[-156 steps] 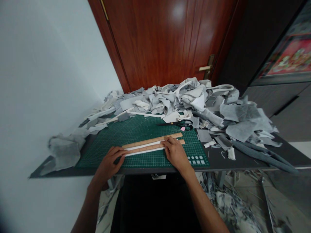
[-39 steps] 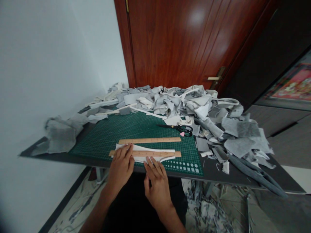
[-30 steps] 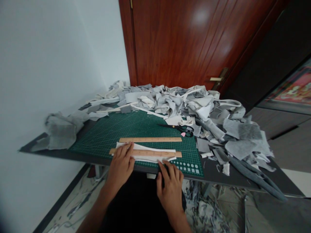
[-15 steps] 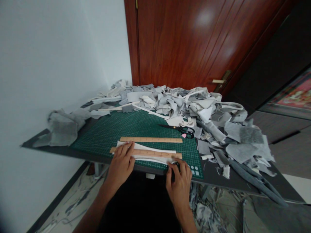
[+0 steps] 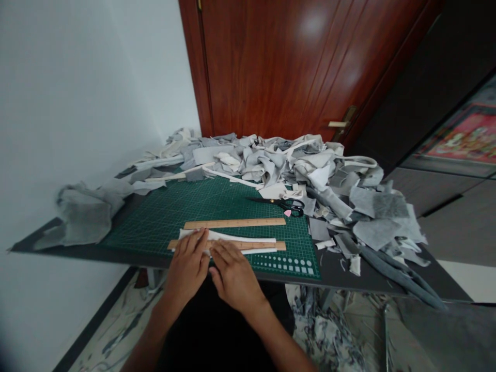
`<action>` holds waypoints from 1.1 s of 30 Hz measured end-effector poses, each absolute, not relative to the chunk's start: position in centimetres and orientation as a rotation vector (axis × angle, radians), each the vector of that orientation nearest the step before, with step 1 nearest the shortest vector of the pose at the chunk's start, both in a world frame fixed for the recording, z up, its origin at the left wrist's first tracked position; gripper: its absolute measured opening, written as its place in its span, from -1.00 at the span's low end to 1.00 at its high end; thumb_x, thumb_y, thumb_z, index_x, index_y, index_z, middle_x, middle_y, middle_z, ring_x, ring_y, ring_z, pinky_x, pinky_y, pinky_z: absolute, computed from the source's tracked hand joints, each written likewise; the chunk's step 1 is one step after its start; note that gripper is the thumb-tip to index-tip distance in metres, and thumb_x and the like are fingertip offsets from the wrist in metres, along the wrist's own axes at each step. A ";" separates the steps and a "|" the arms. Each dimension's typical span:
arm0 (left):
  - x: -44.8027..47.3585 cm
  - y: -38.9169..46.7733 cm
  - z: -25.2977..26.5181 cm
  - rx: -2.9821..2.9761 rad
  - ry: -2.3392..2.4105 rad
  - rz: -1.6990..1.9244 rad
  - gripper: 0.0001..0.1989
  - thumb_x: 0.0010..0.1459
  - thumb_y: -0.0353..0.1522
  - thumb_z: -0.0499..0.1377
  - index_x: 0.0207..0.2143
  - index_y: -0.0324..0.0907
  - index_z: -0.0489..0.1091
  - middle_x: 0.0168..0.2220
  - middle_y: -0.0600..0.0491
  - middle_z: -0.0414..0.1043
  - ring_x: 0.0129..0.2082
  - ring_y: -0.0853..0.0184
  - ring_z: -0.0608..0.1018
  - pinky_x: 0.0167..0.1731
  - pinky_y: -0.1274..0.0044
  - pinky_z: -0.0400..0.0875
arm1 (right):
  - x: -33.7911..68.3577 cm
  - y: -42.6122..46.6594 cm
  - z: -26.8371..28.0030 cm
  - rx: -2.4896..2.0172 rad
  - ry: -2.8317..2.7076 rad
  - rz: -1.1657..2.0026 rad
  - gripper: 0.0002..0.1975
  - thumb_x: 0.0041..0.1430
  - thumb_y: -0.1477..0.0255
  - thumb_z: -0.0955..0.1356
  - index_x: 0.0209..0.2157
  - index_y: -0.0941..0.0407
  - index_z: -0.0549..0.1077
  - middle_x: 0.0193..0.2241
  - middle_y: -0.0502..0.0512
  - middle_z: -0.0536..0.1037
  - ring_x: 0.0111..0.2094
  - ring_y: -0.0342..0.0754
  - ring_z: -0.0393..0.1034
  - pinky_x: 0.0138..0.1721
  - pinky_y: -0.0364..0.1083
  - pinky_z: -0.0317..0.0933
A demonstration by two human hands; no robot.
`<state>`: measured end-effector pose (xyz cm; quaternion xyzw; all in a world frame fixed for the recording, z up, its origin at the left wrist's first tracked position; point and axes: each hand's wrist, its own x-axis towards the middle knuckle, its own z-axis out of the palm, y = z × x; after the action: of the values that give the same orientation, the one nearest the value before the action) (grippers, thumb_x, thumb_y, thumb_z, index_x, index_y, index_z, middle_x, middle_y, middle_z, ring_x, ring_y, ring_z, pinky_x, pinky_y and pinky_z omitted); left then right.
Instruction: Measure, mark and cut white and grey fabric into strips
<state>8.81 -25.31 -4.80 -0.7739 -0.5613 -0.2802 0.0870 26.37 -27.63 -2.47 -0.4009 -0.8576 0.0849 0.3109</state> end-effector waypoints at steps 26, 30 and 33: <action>8.7 -25.3 -4.7 -2.321 -1.616 -0.814 -0.46 0.35 -0.45 -0.04 0.34 -0.43 0.26 0.24 -0.28 0.40 0.24 -0.08 0.39 0.28 0.08 0.31 | 33.2 -27.0 -4.9 -1.448 -1.995 -0.054 -0.57 0.52 0.45 0.17 0.26 0.20 0.46 0.30 0.25 0.45 0.36 0.12 0.30 0.39 0.26 0.16; 8.7 -25.2 -4.6 -2.323 -1.623 -0.842 -0.45 0.34 -0.45 -0.03 0.34 -0.40 0.26 0.22 -0.27 0.42 0.23 -0.08 0.39 0.27 0.07 0.32 | 32.9 -27.2 -4.7 -1.478 -2.015 -0.068 -0.56 0.51 0.45 0.18 0.30 0.18 0.43 0.32 0.24 0.42 0.39 0.11 0.25 0.41 0.25 0.13; 8.7 -25.2 -4.7 -2.326 -1.623 -0.852 -0.45 0.34 -0.44 -0.03 0.34 -0.38 0.27 0.21 -0.27 0.43 0.22 -0.07 0.40 0.26 0.06 0.33 | 32.8 -27.3 -4.6 -1.498 -2.045 -0.093 -0.55 0.51 0.44 0.18 0.30 0.22 0.42 0.33 0.24 0.40 0.40 0.12 0.23 0.41 0.25 0.13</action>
<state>8.70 -25.17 -4.65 -0.7823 -0.5457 -0.2866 0.0899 32.84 -27.30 -4.59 -0.5636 -0.7697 -0.0349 0.2979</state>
